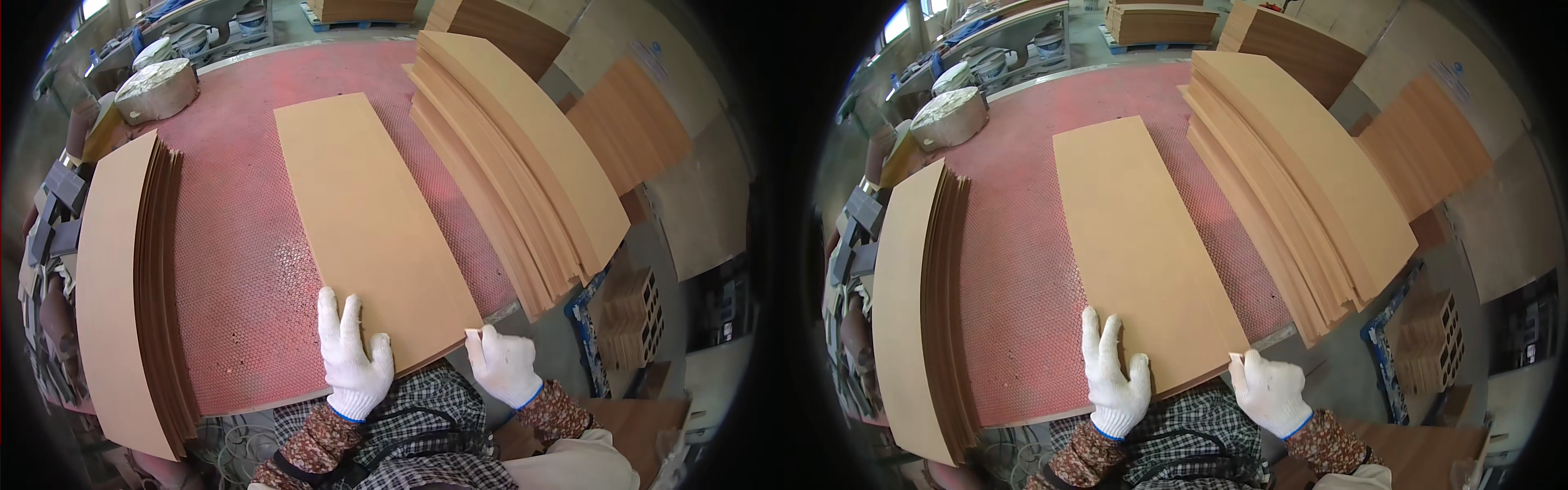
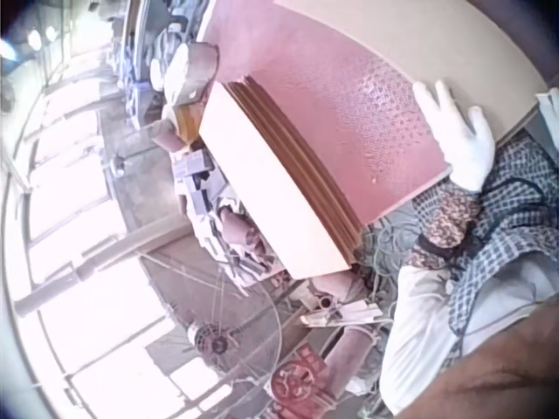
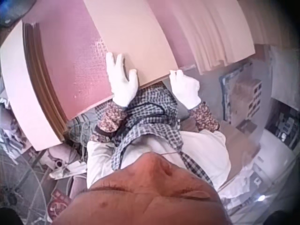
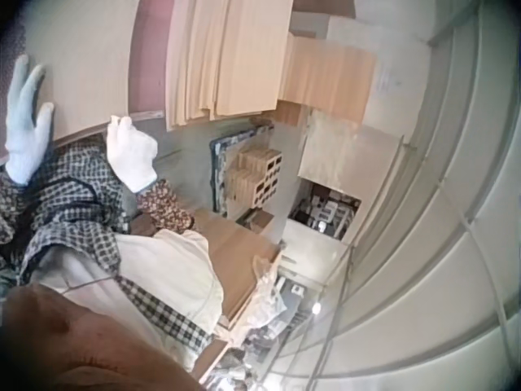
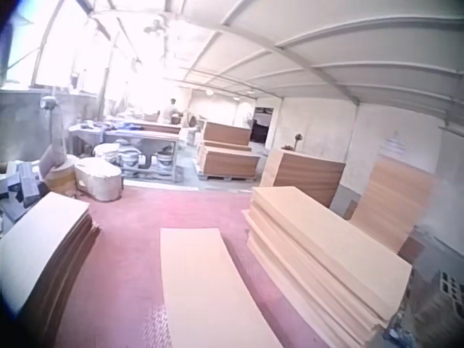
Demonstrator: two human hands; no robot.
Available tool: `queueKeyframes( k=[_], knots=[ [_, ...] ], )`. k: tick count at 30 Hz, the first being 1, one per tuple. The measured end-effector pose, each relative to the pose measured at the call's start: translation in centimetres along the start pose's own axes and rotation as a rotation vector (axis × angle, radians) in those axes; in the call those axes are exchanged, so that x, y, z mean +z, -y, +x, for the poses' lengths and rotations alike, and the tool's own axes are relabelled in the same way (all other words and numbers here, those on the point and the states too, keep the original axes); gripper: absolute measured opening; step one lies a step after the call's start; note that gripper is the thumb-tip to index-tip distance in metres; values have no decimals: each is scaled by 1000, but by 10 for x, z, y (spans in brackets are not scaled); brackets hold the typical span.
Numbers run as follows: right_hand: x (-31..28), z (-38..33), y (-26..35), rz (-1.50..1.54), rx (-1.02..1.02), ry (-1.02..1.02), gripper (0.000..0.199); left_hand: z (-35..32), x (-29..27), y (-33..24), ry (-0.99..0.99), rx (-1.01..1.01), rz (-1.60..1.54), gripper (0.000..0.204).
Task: Polishing the edges and surfaces of wooden furniture panels using a polishing block.
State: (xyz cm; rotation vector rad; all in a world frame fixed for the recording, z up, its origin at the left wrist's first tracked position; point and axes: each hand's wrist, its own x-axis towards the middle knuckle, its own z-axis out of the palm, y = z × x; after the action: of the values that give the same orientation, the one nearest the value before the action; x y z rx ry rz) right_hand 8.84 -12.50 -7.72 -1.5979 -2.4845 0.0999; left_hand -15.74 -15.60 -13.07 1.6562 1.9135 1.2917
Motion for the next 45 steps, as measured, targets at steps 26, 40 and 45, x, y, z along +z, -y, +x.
queueKeyframes(
  k=[26, 40, 45],
  knots=[
    [35, 217, 33, -92, -44, 77, 33, -1, -1, -8, 24, -18, -19, 67],
    [69, 500, 56, -85, 22, 187, 45, -3, -5, -21, 29, -146, -104, 69],
    [62, 529, 62, -87, 35, 215, 48, -8, 0, -24, 11, -187, -81, 69]
  ],
)
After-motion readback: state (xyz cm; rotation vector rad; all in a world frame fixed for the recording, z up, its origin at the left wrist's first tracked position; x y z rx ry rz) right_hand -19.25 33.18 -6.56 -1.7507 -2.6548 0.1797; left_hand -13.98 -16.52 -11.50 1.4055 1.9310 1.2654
